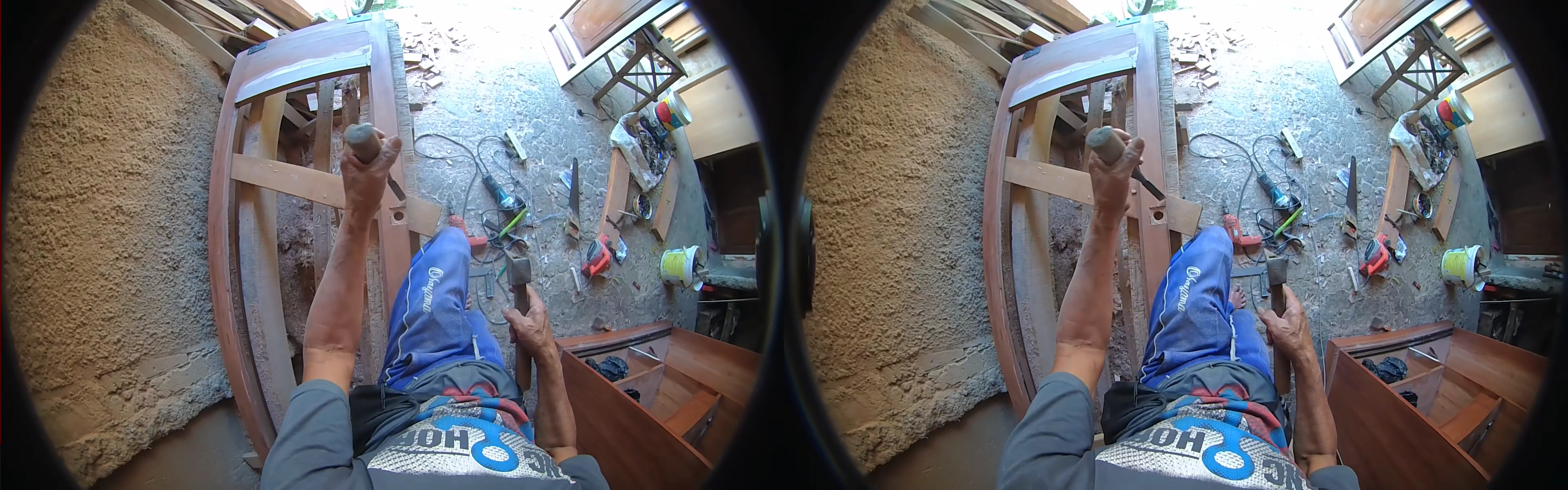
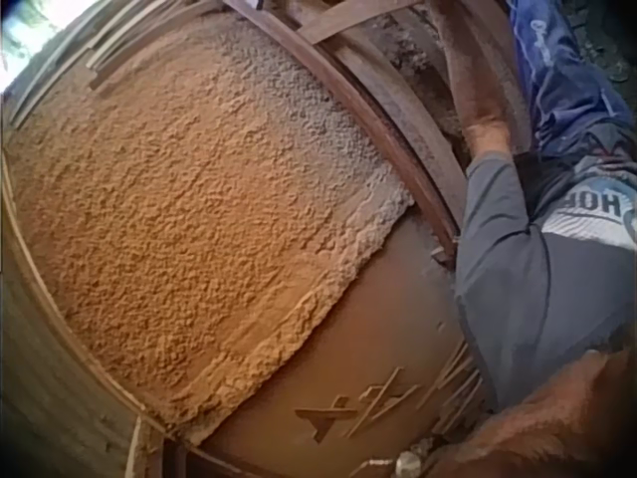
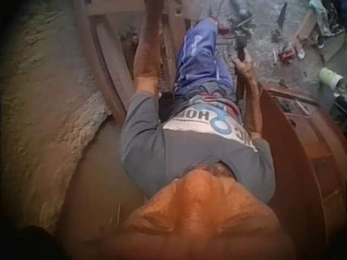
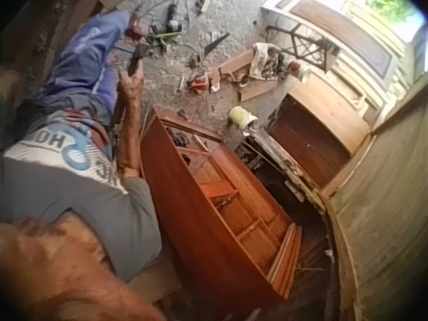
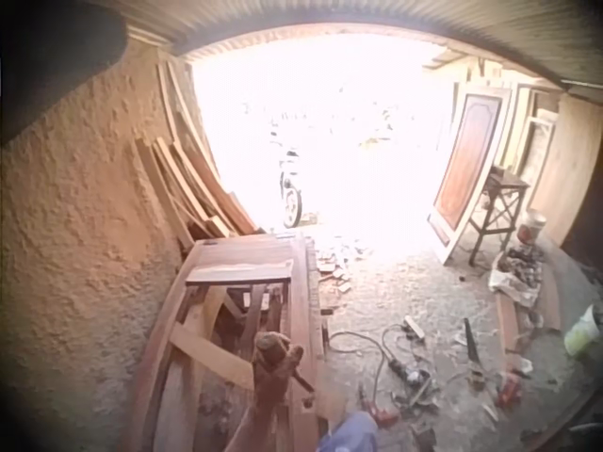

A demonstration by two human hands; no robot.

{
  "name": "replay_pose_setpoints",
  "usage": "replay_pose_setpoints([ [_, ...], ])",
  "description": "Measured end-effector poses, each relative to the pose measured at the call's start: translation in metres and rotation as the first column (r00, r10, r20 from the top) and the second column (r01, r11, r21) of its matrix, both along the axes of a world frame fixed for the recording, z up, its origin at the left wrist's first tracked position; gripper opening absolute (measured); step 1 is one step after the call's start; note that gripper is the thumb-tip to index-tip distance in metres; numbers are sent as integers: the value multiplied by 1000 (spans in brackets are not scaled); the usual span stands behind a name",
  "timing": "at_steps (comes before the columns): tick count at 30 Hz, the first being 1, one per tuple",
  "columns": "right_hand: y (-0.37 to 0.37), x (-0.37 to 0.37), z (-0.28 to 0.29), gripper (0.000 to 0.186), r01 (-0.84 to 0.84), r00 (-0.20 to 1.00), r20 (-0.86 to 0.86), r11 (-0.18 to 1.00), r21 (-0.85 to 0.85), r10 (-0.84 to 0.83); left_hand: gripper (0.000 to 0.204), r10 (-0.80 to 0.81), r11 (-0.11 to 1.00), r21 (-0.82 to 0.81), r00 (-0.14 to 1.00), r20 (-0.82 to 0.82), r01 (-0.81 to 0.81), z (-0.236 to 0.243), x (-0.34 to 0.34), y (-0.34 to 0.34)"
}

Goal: The person uses a chisel and a mallet to carve a rectangular recess into a wooden frame. They repeatedly position the chisel and strike it with the mallet to remove wood chips, gradually deepening the cut.

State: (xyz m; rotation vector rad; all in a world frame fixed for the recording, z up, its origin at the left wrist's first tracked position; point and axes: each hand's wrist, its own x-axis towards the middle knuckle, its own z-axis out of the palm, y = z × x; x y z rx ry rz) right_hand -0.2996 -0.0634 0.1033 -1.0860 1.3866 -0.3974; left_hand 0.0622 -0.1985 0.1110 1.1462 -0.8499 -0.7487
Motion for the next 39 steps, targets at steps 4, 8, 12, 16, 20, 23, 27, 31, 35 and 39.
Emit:
replay_pose_setpoints([
  [4,3,1,2,49,8,1000,-2,1000,-4,-8,33,-16,997,-73,985,-173,3,6,17,2],
  [8,2,-2,-2,49,-16,1000,-23,1000,-22,15,37,115,993,-45,976,183,-109,12,17,3],
  [12,2,-4,-8,51,-37,999,-20,998,-54,36,33,198,980,-42,966,167,-194,0,8,-5],
  [16,1,4,10,49,-10,1000,-29,1000,2,10,26,119,993,-11,992,28,-119,-11,11,-7],
  [20,1,0,6,49,-7,1000,-19,1000,-8,7,18,48,999,2,998,42,-49,-8,3,3],
  [23,2,1,6,48,1,1000,-3,1000,-13,-1,15,18,1000,8,998,63,-18,-8,-1,6],
  [27,3,1,5,48,-13,1000,2,1000,-19,14,17,-15,999,46,991,130,9,-7,-2,8],
  [31,1,7,11,51,-54,998,-33,999,-9,53,15,-16,998,62,974,226,2,-8,-5,14],
  [35,-7,16,9,55,-235,968,-154,939,-253,200,14,-24,996,93,939,343,-9,-4,-25,17],
  [39,-39,50,48,61,-378,926,-184,808,-452,331,15,7,991,124,967,256,-40,-13,-12,13],
])
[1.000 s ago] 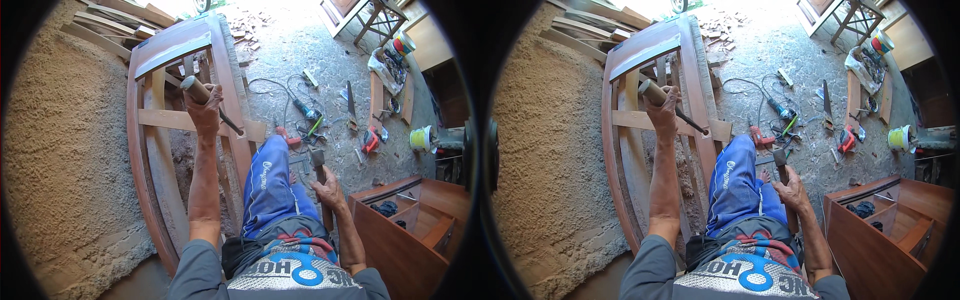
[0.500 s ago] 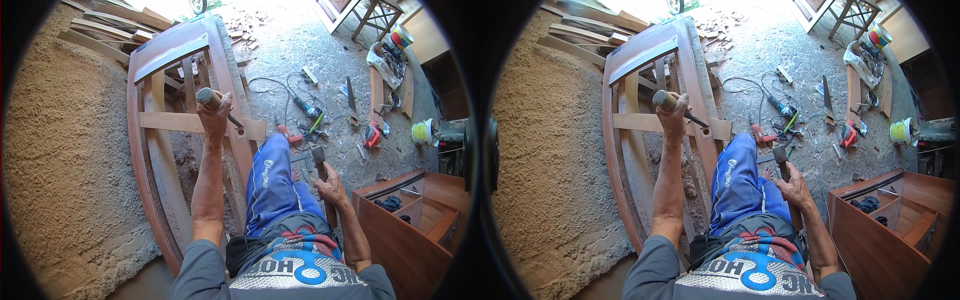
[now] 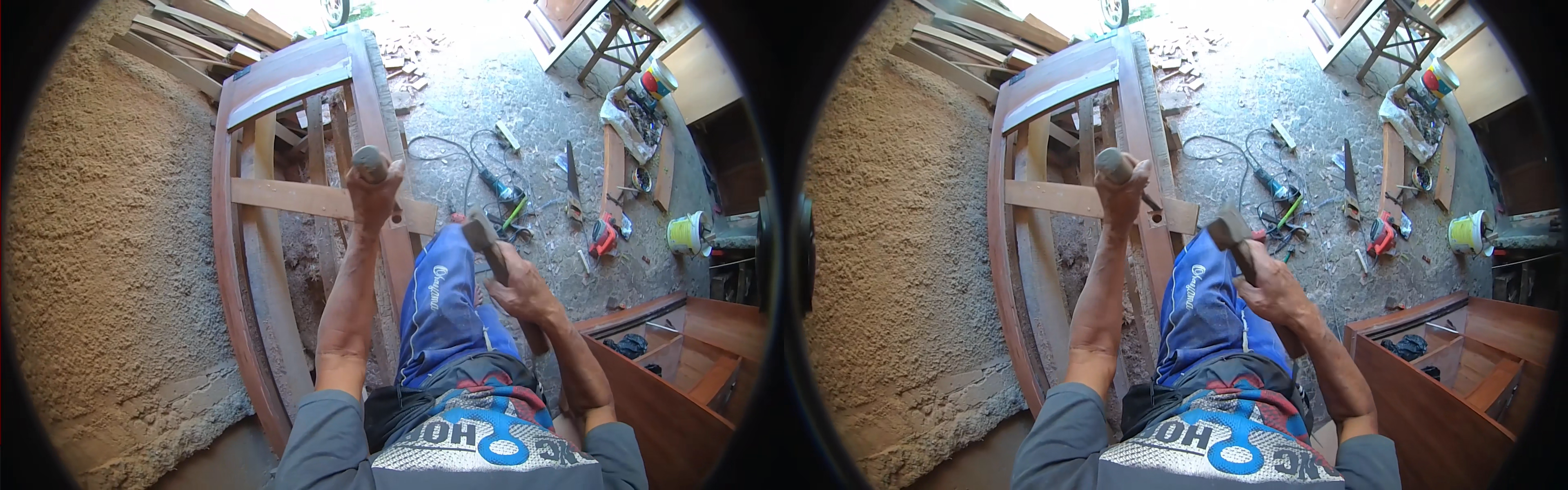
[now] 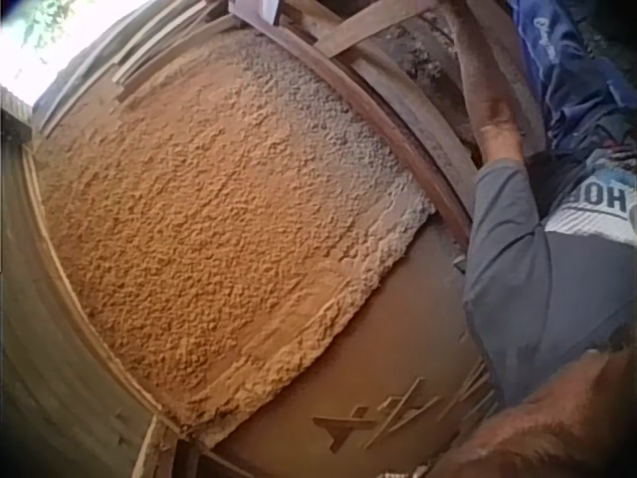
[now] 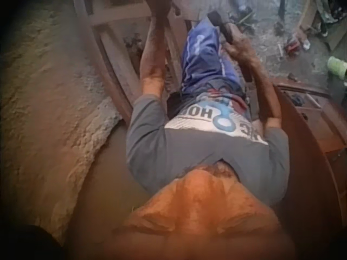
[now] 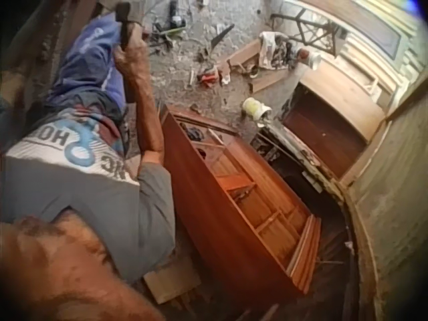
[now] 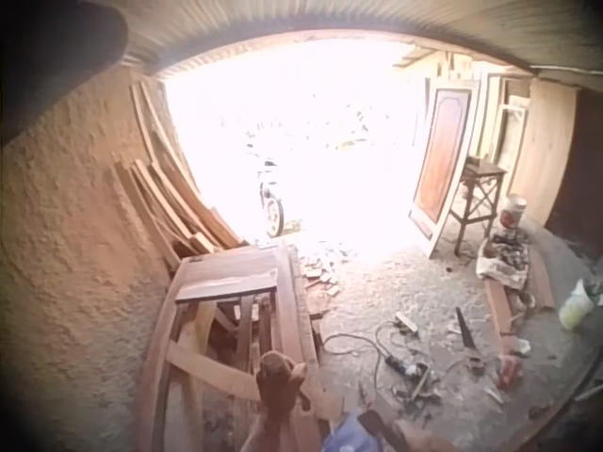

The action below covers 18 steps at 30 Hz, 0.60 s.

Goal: The person uses a chisel and a mallet to carve a rectangular recess into a wooden frame. They repeatedly position the chisel and strike it with the mallet to remove wood chips, gradually deepening the cut.

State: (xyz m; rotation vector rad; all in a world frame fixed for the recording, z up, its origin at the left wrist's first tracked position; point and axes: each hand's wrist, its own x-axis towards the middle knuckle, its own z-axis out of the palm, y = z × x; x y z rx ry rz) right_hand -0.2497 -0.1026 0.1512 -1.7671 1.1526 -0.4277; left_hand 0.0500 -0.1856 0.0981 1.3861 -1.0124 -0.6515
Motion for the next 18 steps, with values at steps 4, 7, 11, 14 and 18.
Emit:
replay_pose_setpoints([
  [4,-38,33,75,60,-21,993,104,935,-353,61,16,-3,1000,-15,1000,19,3,6,-15,3],
  [7,-58,61,155,57,156,961,273,713,-684,52,19,53,999,-12,982,184,-52,2,-7,9],
  [11,-70,93,154,36,31,988,123,664,-747,92,20,47,998,-60,967,251,-33,-5,-12,6],
  [14,-88,112,89,33,-413,880,-402,825,-385,253,23,13,984,-176,991,132,11,-35,-7,3],
  [18,-76,94,85,37,-376,905,-332,866,-329,266,17,55,960,-281,988,143,-12,-25,23,19],
])
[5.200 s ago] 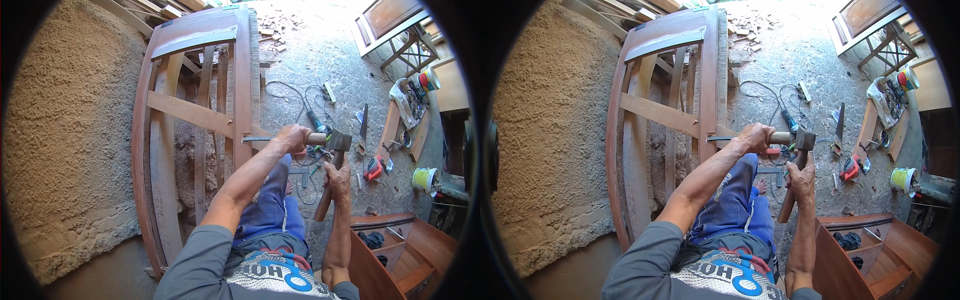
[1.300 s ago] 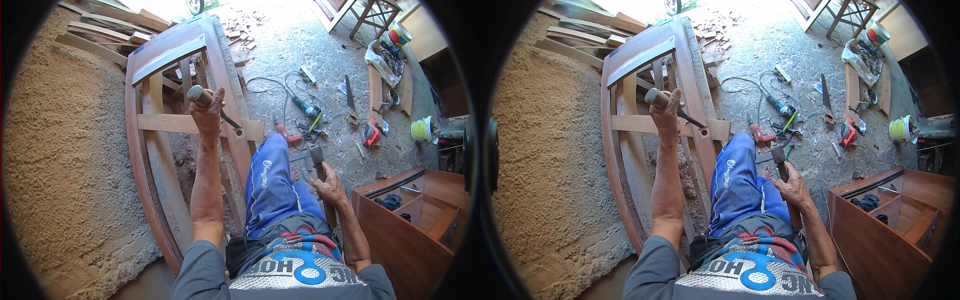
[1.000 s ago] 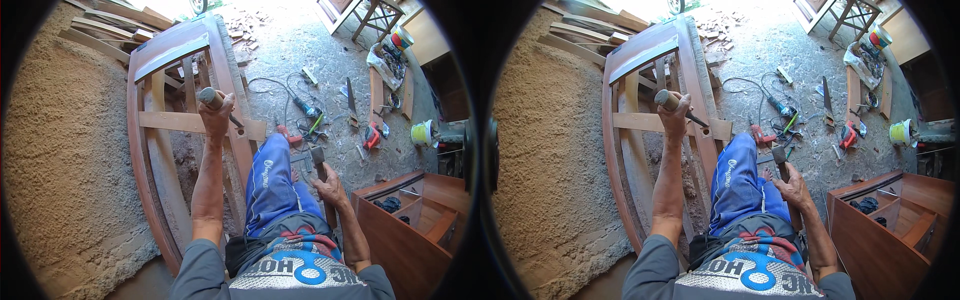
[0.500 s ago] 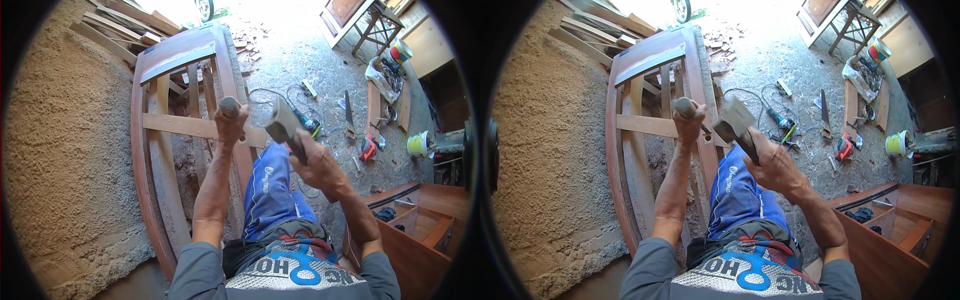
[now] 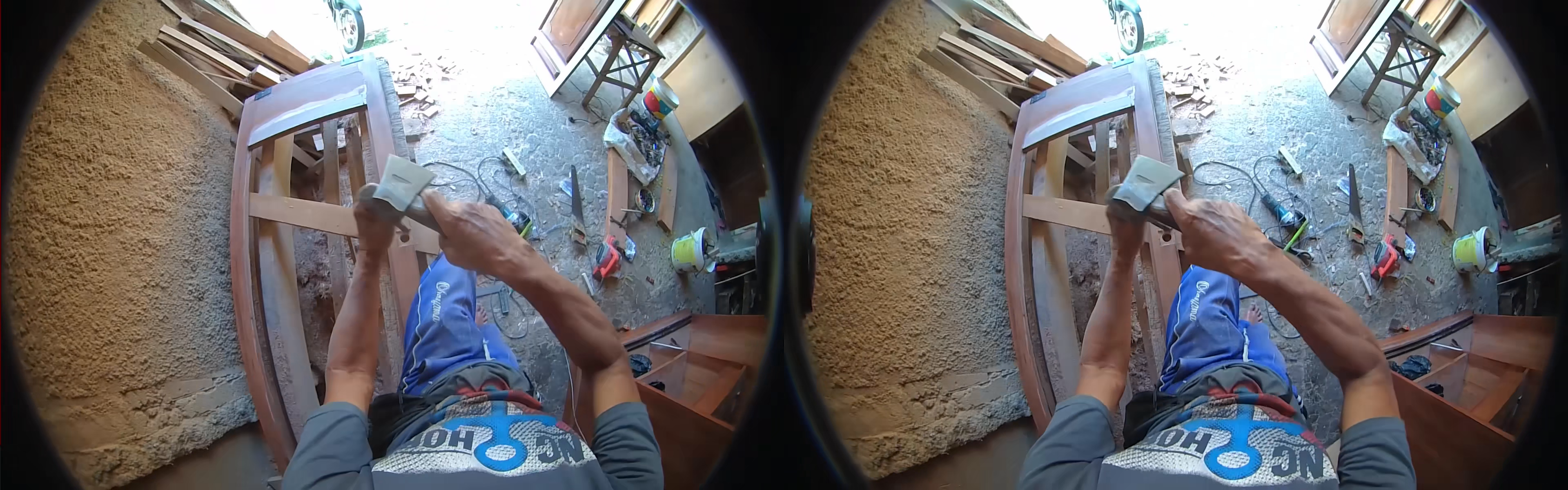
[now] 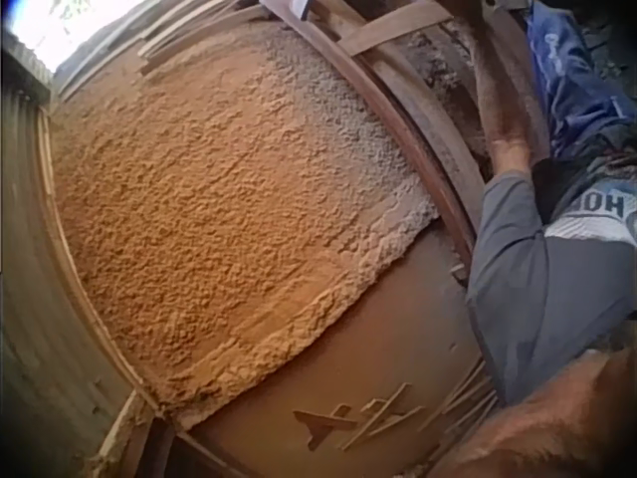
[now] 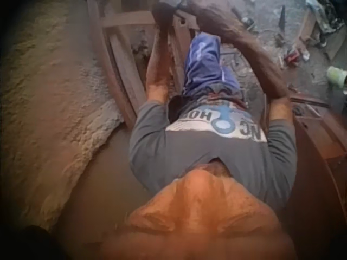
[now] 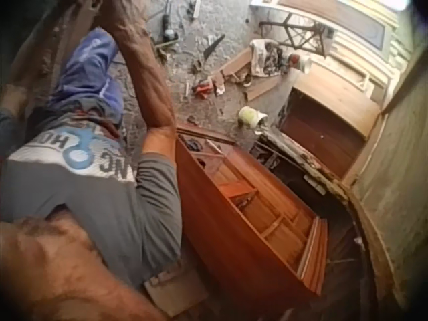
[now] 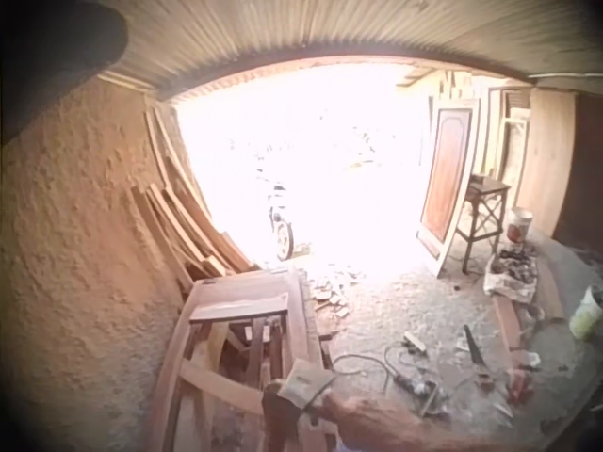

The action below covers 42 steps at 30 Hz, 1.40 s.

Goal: The person uses a chisel and a mallet to carve a rectangular recess into a wooden frame. They repeatedly position the chisel and strike it with the mallet to remove wood chips, gradually deepening the cut.

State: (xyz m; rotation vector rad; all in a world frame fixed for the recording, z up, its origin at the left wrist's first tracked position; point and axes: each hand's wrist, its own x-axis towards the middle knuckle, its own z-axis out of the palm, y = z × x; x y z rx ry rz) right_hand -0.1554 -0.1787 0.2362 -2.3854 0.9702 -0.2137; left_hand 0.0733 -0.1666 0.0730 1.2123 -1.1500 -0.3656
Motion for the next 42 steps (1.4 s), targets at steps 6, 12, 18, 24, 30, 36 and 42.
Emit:
replay_pose_setpoints([
  [6,28,-46,-39,48,177,947,232,963,202,-223,14,14,994,107,981,-193,7,42,-18,10],
  [12,31,-65,-50,54,286,903,201,882,374,-379,14,23,985,174,994,-106,-4,41,-17,-2],
  [18,35,-71,-52,58,288,896,215,878,382,-388,14,-25,971,234,993,-115,52,32,-20,2],
  [24,38,-70,-51,57,271,900,221,879,392,-376,14,28,979,203,995,-95,-9,47,-30,-4],
  [30,40,-67,-54,59,276,906,200,879,389,-373,15,31,982,189,999,-31,-24,30,-23,-11],
  [36,42,-67,-60,58,266,904,220,886,381,-366,16,59,981,187,997,-41,-50,25,-30,-12],
  [42,20,-45,-9,57,169,904,382,982,90,-190,20,108,971,208,991,76,-121,19,-37,-10],
])
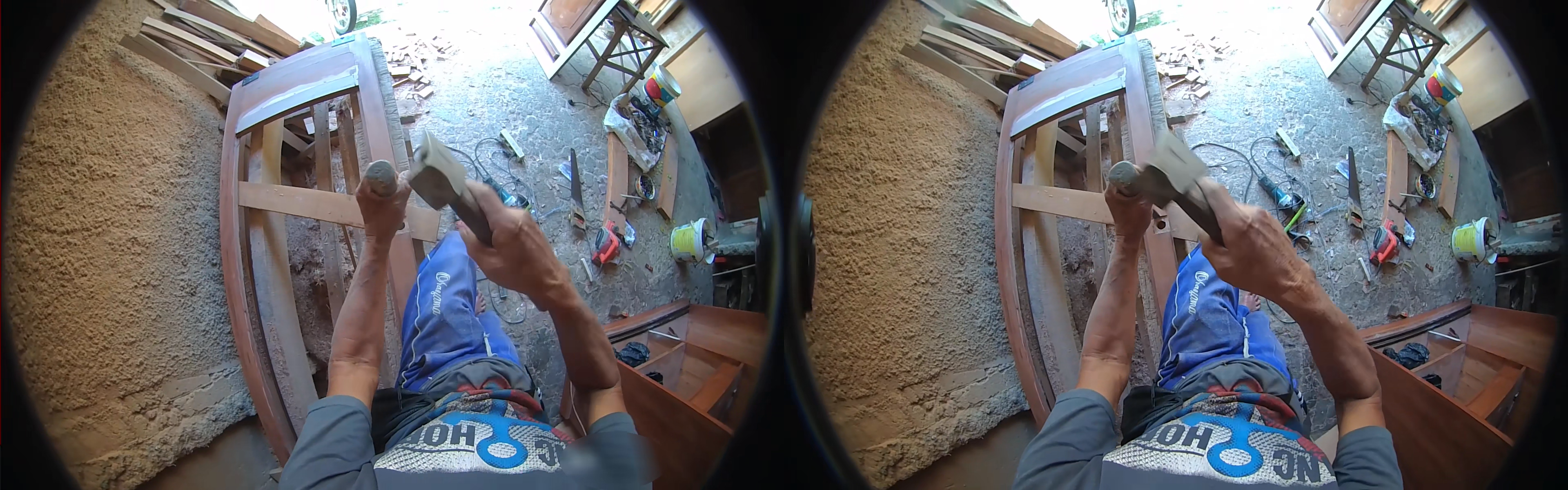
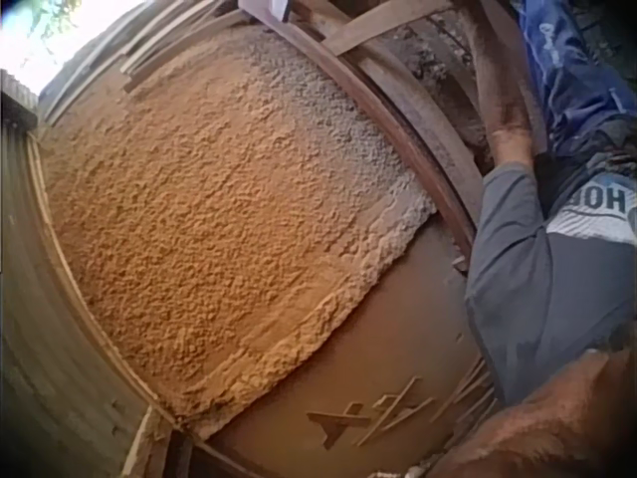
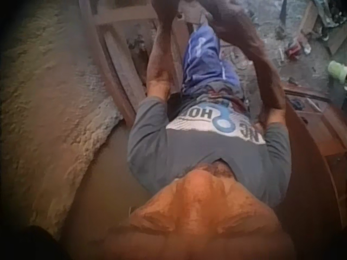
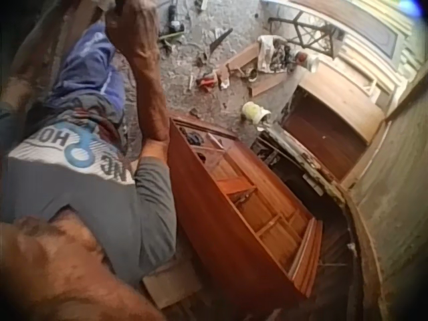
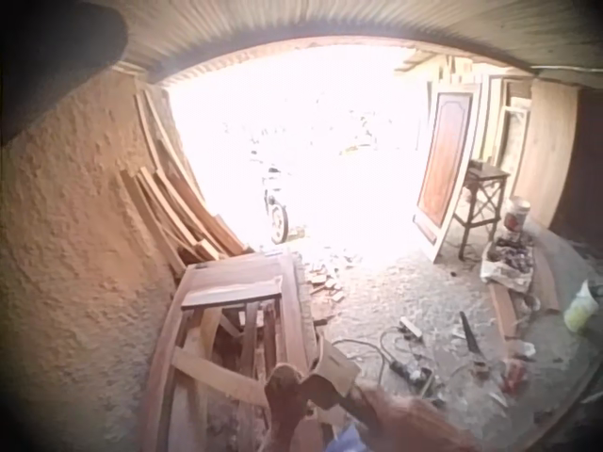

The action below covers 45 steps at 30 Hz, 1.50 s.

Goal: The person uses a chisel and a mallet to carve a rectangular recess into a wooden frame. They repeatedly position the chisel and strike it with the mallet to remove wood chips, gradually deepening the cut.

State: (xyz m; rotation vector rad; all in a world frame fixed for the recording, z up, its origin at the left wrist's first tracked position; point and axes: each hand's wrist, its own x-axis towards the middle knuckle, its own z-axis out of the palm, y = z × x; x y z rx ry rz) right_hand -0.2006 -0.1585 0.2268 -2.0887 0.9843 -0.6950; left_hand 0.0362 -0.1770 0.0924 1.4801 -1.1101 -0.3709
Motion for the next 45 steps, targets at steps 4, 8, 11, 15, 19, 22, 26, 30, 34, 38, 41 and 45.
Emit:
replay_pose_setpoints([
  [4,-6,29,85,50,176,955,277,950,-257,-102,20,-42,999,-3,990,-132,42,5,3,1],
  [8,-19,59,32,30,-189,858,-510,962,-198,64,21,86,971,-237,879,469,31,-18,16,-3],
  [11,-27,51,10,32,-213,875,-463,972,-101,143,23,-168,972,-148,979,119,185,3,4,8],
  [15,-20,28,-6,34,-142,925,-361,989,-32,121,13,-126,965,-255,953,-274,55,-5,53,19],
  [19,-8,19,-15,39,-34,978,-205,996,77,49,15,-110,990,-118,933,-342,74,24,29,13],
  [22,-7,14,-16,45,0,992,-124,994,113,14,17,-87,994,-72,993,-78,81,33,11,3],
  [26,-8,7,-20,49,15,995,-103,994,112,-4,15,-89,996,-26,989,-117,87,16,13,-4],
  [30,-8,4,-31,46,32,996,-83,997,74,-26,14,-84,996,16,986,-144,87,9,16,-3],
  [34,-7,5,-30,49,19,997,-80,990,141,-8,14,-85,996,8,991,-107,87,11,17,-2],
  [38,-4,9,-29,53,21,996,-94,981,191,-3,15,-72,997,11,991,-108,74,12,16,-3],
  [41,-3,9,-32,53,21,995,-96,983,180,-4,16,-67,997,29,994,-89,70,17,15,-1],
  [45,-2,11,-30,53,16,996,-85,983,183,0,16,-60,998,2,994,-88,60,15,14,0],
])
